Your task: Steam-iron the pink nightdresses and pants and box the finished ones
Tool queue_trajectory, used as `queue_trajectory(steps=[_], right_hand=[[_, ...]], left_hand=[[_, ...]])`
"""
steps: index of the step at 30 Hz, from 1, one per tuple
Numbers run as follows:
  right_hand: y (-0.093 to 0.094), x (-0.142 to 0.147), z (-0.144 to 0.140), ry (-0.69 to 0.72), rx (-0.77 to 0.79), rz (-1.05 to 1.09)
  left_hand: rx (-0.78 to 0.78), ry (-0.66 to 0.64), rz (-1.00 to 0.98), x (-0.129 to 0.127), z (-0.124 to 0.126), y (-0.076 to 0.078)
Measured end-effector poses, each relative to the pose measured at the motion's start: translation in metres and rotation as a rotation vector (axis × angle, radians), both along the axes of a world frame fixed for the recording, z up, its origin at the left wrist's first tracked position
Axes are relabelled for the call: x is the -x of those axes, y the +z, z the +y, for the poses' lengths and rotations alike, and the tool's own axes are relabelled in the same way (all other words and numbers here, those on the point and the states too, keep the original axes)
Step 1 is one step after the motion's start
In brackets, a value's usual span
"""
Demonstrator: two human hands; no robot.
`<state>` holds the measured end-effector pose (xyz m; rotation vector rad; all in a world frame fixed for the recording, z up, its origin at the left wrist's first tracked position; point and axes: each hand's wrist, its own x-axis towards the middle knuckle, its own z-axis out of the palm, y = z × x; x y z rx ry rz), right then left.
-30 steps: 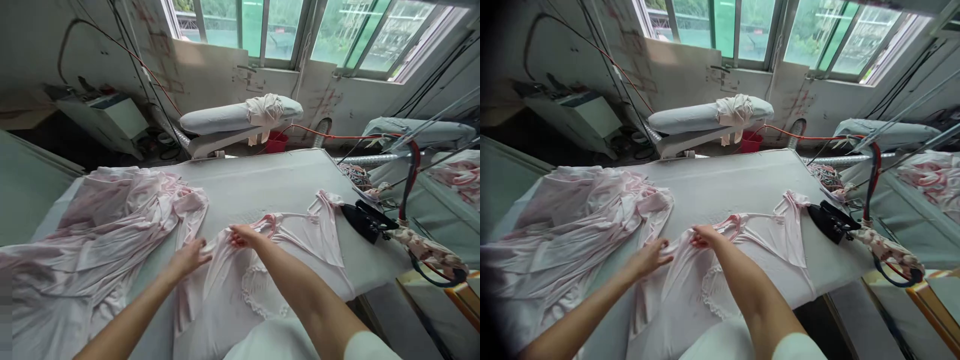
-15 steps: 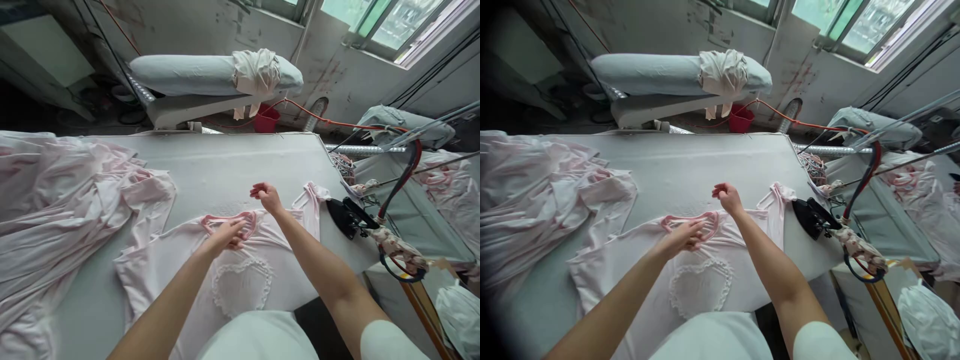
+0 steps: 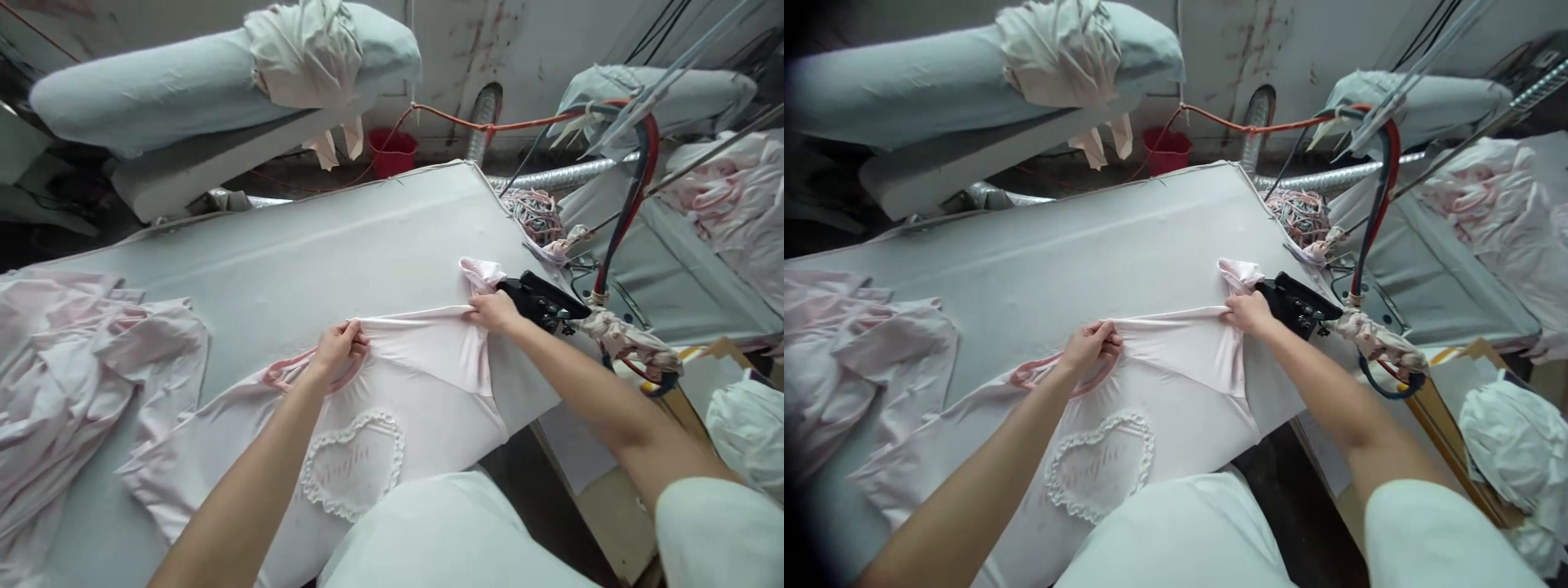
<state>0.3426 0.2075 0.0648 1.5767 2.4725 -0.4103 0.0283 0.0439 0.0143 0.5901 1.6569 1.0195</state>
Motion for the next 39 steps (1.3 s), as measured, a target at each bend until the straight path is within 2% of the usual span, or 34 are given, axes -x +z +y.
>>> queue_trajectory(steps=[2, 4, 6, 8, 9, 11, 13, 16, 19, 22, 25, 28, 31, 34, 36, 39], right_hand=[[-0.012, 0.009, -0.03, -0.088, -0.204, 0.124], [-0.03, 0.034, -0.085, -0.096, -0.29, 0.308], [-0.051, 0.059, -0.151, 0.058, -0.225, 0.456], [-0.069, 0.079, -0.208, 0.2, -0.117, 0.512], [-0.076, 0.086, -0.228, 0.226, -0.078, 0.52], [-0.084, 0.096, -0.25, 0.208, -0.038, 0.522], [-0.085, 0.102, -0.251, 0.185, -0.028, 0.544], [-0.07, 0.115, -0.24, 0.119, -0.015, 0.601], [-0.045, 0.14, -0.231, -0.158, 0.161, 0.562], [-0.028, 0.165, -0.227, -0.379, 0.367, 0.482], [-0.027, 0.171, -0.232, -0.451, 0.372, 0.524], [-0.032, 0.168, -0.243, -0.512, 0.293, 0.616], [-0.032, 0.177, -0.248, -0.545, 0.286, 0.605], [-0.027, 0.196, -0.236, -0.582, 0.378, 0.464], [-0.024, 0.205, -0.224, -0.615, 0.397, 0.389], [-0.02, 0.206, -0.214, -0.641, 0.361, 0.413]], left_hand=[[-0.023, 0.015, 0.054, -0.008, 0.0, 0.001], [-0.049, -0.01, 0.134, -0.011, -0.005, 0.003], [-0.067, -0.11, 0.281, -0.011, -0.016, 0.005], [-0.031, -0.223, 0.516, -0.011, -0.03, 0.007], [0.003, -0.27, 0.642, -0.011, -0.036, 0.007], [0.069, -0.344, 0.846, -0.012, -0.045, 0.007], [0.066, -0.426, 0.93, -0.01, -0.047, 0.006], [0.026, -0.542, 0.82, 0.001, -0.039, 0.003], [0.014, -0.622, 0.605, 0.019, -0.032, 0.0], [0.011, -0.622, 0.601, 0.029, -0.034, -0.004], [-0.015, -0.538, 0.779, 0.026, -0.04, -0.006], [-0.098, -0.632, 0.897, 0.022, -0.037, -0.004], [-0.051, -0.789, 0.774, 0.025, -0.025, 0.0], [0.005, -0.888, 0.571, 0.033, -0.019, 0.004], [-0.066, -0.926, 0.505, 0.04, -0.021, 0.005], [-0.408, -0.966, 0.535, 0.054, -0.028, -0.001]])
